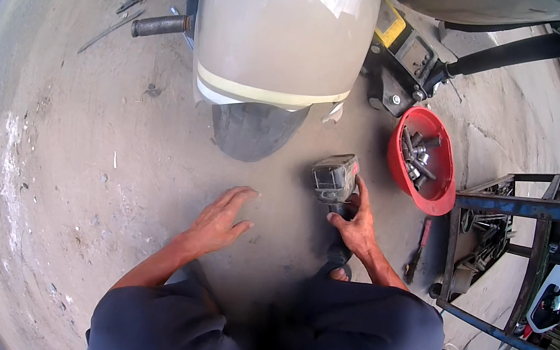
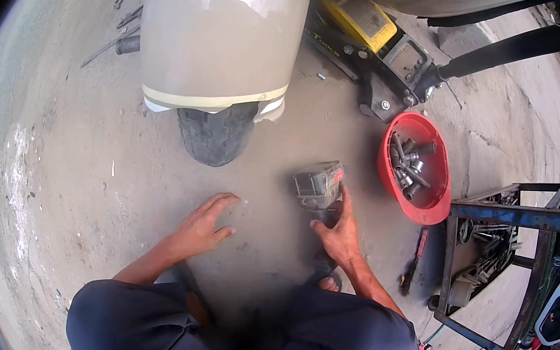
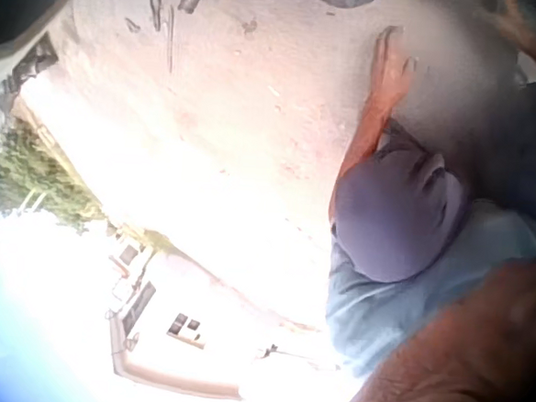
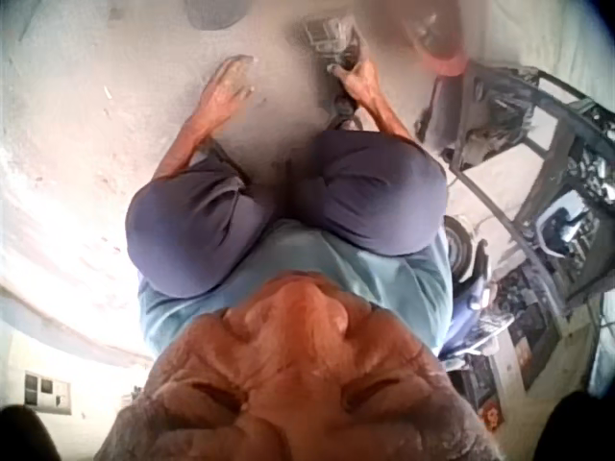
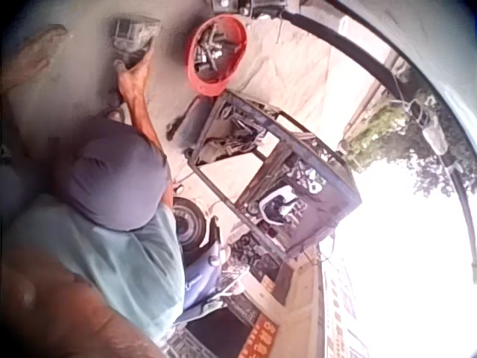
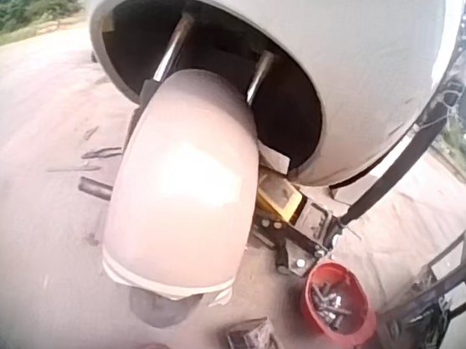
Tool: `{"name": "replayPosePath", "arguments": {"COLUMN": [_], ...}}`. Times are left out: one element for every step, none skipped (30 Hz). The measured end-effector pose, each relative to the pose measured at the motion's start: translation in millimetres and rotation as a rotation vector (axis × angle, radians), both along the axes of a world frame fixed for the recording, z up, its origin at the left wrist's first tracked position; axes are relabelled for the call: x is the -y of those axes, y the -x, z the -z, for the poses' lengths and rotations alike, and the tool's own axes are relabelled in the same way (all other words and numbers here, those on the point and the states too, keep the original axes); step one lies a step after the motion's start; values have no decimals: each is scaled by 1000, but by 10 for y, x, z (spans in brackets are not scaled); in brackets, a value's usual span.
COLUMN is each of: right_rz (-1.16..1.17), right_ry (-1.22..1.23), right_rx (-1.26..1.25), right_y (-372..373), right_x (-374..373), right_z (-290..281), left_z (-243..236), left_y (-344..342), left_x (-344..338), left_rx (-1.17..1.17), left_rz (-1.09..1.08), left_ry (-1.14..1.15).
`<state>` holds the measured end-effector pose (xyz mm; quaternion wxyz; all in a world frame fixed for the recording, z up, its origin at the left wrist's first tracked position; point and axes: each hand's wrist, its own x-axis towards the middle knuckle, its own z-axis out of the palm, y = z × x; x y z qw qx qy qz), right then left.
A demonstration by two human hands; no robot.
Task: The person replaces a component on a motorcycle front wheel assembly by removing bolts with a power tool, prying with pliers, and hammering parts into place.
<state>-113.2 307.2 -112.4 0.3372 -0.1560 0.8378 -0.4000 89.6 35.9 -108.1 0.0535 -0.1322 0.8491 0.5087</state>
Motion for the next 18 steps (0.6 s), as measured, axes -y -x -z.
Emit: {"name": "replayPosePath", "arguments": {"right_rz": [-52, -121, -125, -123, -43, -7, -27, -61, -55, -41, -22, 2, 32, 8, -13, -30, -43, -90], "right_ry": [22, 70, 146, 185, 327, 377, 452, 413, 460, 480, 528, 561, 596, 561, 526, 493, 308, 254], "right_rx": [118, 236, 339, 408, 560, 635, 686, 717, 771, 828, 928, 1021, 1112, 1089, 1067, 1041, 946, 822], "right_y": [-74, -111, -193, -206, -197, -157, -138, -121, -154, -213, -263, -276, -288, -298, -303, -297, -171, -144], "right_x": [36, 175, 273, 316, 355, 391, 458, 511, 562, 604, 669, 705, 736, 762, 777, 776, 693, 710], "right_z": [-93, -164, -299, -417, -436, -483, -444, -422, -297, -181, -101, -60, -39, -36, -32, -23, 27, -21], "left_z": [-54, -49, -11, -59, -85, -49, -19, -58, -85, -88, -80, -49, -27, -12, 0, 6, -5, 43], "left_y": [36, 38, 68, 98, 131, 173, 163, 153, 140, 122, 133, 181, 209, 215, 224, 240, 248, 207], "left_x": [-38, -123, -174, -219, -243, -210, -187, -209, -261, -305, -272, -275, -259, -221, -184, -153, -184, -196], "left_rx": [-169, -257, -335, -443, -548, -698, -839, -834, -841, -848, -782, -725, -671, -677, -684, -694, -664, -655], "left_rz": [138, 203, 275, 285, 302, 323, 364, 372, 381, 377, 417, 446, 479, 513, 550, 590, 589, 613], "left_ry": [289, 331, 388, 413, 463, 719, 961, 1013, 1050, 1064, 1064, 1053, 1039, 1002, 962, 921, 964, 944]}}
